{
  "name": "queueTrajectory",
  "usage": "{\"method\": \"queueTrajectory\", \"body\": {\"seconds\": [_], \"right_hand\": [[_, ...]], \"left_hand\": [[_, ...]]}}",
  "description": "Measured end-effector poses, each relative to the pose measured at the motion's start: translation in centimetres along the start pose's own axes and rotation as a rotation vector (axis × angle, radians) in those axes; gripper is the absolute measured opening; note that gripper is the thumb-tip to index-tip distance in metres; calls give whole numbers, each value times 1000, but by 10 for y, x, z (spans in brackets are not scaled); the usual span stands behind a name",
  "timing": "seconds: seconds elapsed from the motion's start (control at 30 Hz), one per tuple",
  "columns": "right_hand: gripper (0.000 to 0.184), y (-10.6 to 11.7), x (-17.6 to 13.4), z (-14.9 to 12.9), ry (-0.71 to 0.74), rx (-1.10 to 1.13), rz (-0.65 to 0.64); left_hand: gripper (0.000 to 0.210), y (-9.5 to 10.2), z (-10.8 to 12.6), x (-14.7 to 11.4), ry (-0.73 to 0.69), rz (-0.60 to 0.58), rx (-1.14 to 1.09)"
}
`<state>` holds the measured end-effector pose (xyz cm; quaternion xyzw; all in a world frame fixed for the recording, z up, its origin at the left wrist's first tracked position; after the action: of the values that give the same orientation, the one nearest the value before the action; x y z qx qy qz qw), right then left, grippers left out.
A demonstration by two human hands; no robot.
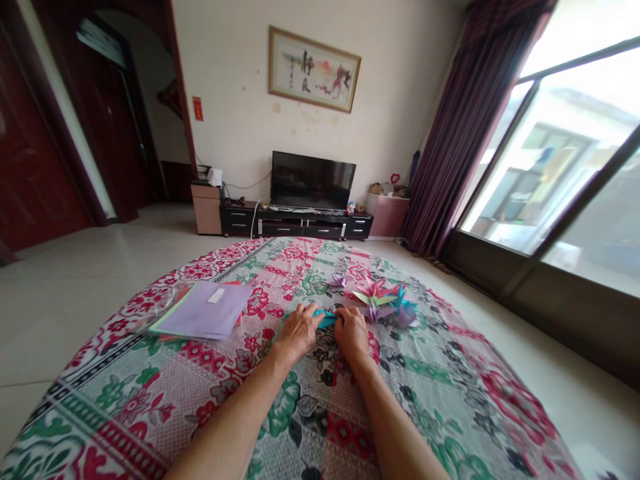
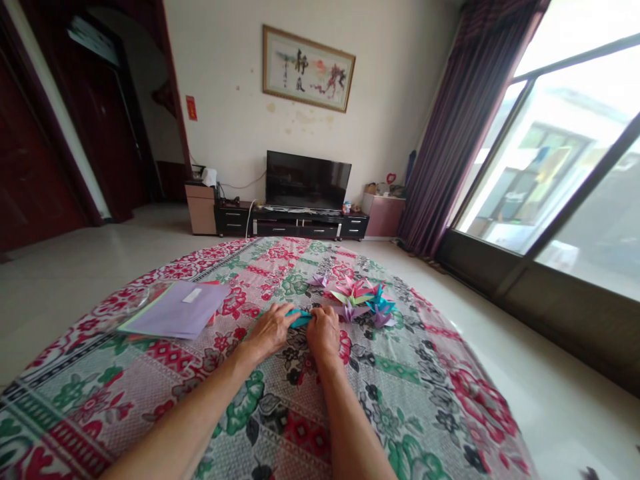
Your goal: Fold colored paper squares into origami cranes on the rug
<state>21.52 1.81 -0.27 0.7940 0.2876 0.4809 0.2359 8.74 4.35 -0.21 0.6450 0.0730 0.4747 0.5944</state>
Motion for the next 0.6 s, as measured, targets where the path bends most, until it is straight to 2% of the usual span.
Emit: {"method": "queueTrajectory", "body": {"seconds": [0.3,0.47,0.6], "right_hand": [[23,0,3,2,-85,-24,31],[18,-1,6,4,-117,-30,-8],[23,3,5,3,-91,-22,1]], "left_hand": [[38,-1,3,2,-27,-15,-21],[39,-2,3,3,-27,-21,-42],[38,-1,4,3,-37,-22,-52]]}}
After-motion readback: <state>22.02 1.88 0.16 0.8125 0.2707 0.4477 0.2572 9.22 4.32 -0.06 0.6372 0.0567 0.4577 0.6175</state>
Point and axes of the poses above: each hand's wrist, its own x-axis towards the middle knuckle, its own y-axis out of the back of the hand, z = x × y, the point moved 6 cm from there along x, towards the middle knuckle, and after that the axes turned 14 degrees about z, right-handed, at the moved point
